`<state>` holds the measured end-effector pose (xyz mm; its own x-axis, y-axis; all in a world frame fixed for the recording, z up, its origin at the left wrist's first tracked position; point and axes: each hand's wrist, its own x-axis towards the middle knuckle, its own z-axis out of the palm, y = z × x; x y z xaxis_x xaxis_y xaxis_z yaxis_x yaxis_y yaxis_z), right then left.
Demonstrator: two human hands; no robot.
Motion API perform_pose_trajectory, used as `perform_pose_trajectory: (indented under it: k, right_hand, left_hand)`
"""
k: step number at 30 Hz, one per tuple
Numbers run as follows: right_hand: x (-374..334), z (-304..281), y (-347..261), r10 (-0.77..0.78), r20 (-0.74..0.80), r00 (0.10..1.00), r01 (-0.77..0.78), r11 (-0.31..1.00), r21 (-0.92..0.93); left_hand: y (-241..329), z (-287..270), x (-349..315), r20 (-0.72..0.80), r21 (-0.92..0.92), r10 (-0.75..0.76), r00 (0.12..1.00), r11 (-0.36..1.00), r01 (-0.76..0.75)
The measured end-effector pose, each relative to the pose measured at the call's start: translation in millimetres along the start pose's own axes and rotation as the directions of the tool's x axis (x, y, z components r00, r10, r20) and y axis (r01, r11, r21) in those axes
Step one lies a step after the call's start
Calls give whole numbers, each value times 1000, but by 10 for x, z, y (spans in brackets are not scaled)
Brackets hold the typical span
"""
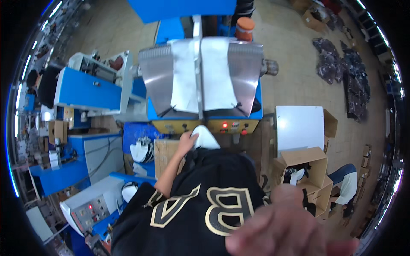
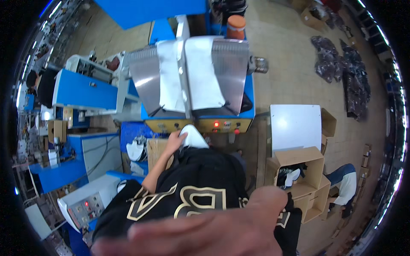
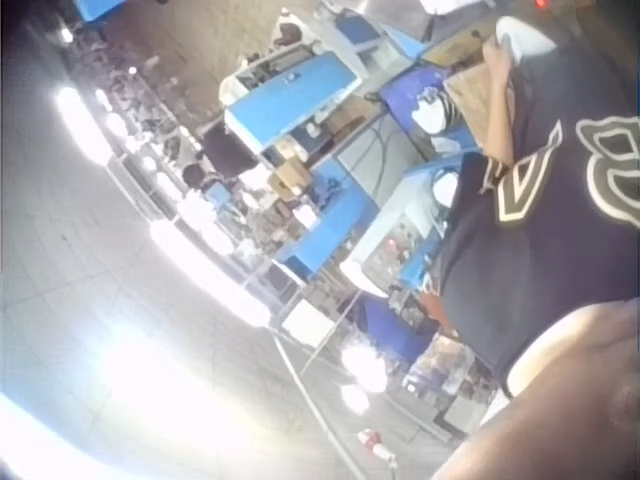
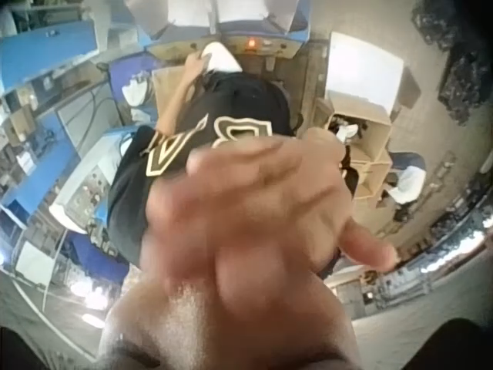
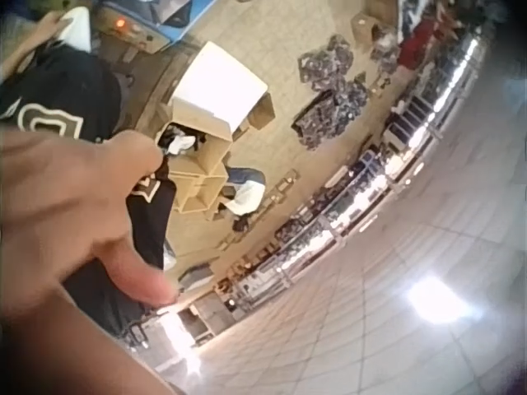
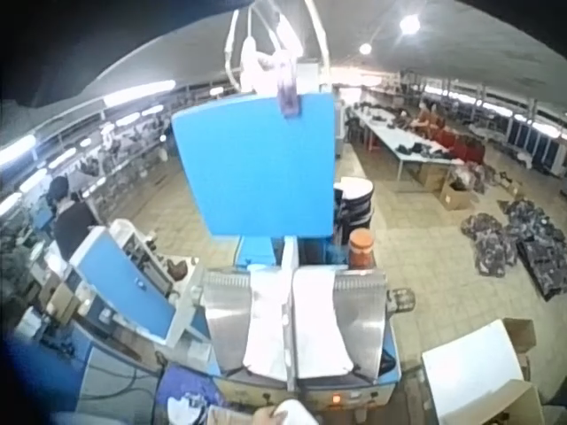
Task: Using a heat-pressing machine to shape shoe upper components and organizing finished parts.
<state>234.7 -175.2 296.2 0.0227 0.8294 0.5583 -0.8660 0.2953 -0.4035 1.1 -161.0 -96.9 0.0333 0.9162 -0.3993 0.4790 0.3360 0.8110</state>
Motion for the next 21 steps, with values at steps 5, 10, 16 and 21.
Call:
perform_pose_trajectory:
  k: [5, 10, 16, 21]
  right_hand:
    - [148, 151, -14, 115, 59, 992, -126, 964, 235]
    - [251, 191, -315, 201, 192, 961, -266, 867, 422]
    - [336, 135, -544, 125, 208, 970, -224, 794, 565]
    - [295, -112, -646, -460, -192, 867, 498, 805, 321]
  left_hand:
    - [260, 130, 94, 43, 95, 14, 999, 995, -18]
    - [159, 136, 12, 19, 16, -57, 998, 998, 57]
    - [111, 56, -95, -35, -47, 0, 999, 999, -2]
    - [405, -183, -201, -125, -109, 27, 992, 993, -41]
